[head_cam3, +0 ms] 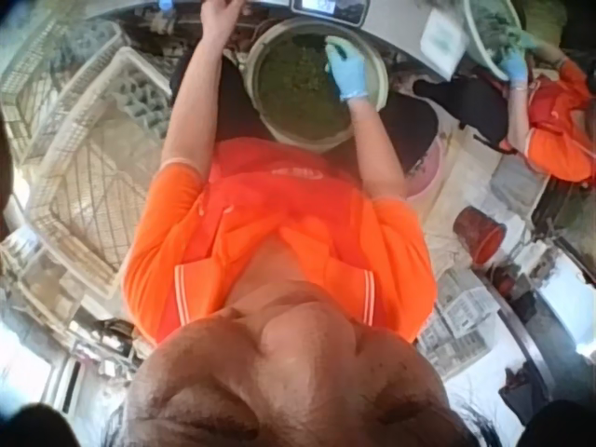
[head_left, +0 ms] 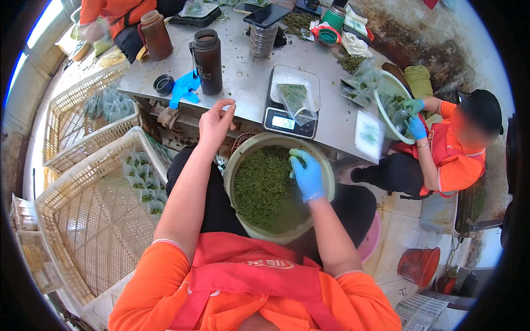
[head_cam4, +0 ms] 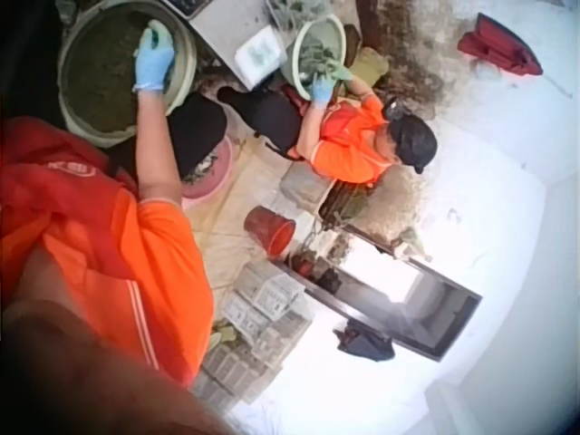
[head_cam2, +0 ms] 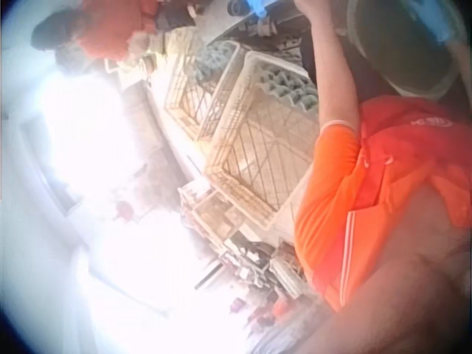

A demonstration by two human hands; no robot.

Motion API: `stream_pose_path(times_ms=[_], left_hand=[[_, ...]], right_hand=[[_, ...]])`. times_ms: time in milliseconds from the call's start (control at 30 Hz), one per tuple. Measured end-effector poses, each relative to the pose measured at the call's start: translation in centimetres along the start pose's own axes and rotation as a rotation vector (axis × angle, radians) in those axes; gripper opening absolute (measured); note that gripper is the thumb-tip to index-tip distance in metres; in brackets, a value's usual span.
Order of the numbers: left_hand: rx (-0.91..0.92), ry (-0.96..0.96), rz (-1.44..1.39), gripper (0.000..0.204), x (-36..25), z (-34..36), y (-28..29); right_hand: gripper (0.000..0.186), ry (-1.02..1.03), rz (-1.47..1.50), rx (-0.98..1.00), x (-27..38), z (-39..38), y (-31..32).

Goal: The person scoops green tea leaves from a large bowl into small plastic bags, weighs each bag on a digital scale, and places the filled bags into a white crate. The process is repeated continuously.

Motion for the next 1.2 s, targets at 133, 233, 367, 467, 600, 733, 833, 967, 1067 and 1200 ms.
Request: stream_pose_path(times_ms=[133, 233, 367, 467, 600, 733, 833, 967, 1067, 1200], left_hand=[[0.003, -0.146, 0.166, 0.027, -0.9, -1.7, -1.7], [-0.005, -0.266, 0.215, 0.024, -1.6, -2.6, -2.6], [-0.013, -0.297, 0.234, 0.025, -1.5, -2.6, -3.2], [-0.164, -0.513, 0.341, 0.031, -1.7, -2.2, -3.2], [-0.283, -0.594, 0.577, 0.041, -2.9, -1.8, -2.8], [-0.063, -0.225, 0.451, 0.043, -1.3, -2.4, -3.4], [-0.016, -0.311, 0.501, 0.045, -1.1, -2.5, -3.5], [-0.052, -0.419, 0.467, 0.052, -1.5, -2.9, -3.3], [-0.029, -0.351, 0.544, 0.052, -1.4, -2.7, -3.2], [0.013, -0.451, 0.584, 0.049, -1.4, -2.5, -4.0]], right_hand=[[0.031, 0.429, -0.266, -0.276, 3.7, 1.0, 0.3], [0.031, 0.526, -0.638, -0.329, 6.2, 3.9, 0.0], [0.027, 0.409, -1.024, -0.213, 6.7, 8.0, -0.7], [0.025, 0.507, -1.163, -0.135, 9.0, 9.2, -1.4], [0.02, 0.786, -1.171, 0.076, 12.8, 6.6, -4.7], [0.027, 0.704, -1.09, 0.143, 13.0, 4.9, -6.9], [0.029, 0.463, -1.119, 0.251, 10.1, 6.9, -8.4], [0.021, 0.601, -1.091, 0.249, 10.8, 6.0, -8.5], [0.023, 0.556, -1.042, 0.217, 12.3, 4.6, -8.0], [0.024, 0.531, -0.937, 0.284, 9.9, 6.1, -7.7]])
Point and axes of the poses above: each hand's wrist, its own z-axis towards the middle knuckle, its own y-axis out of the back of the hand, x = y × z, the point moved 3 cm from there along z, towards the middle knuckle, and after that the axes turned 5 degrees about -z, right-handed, at the moved point
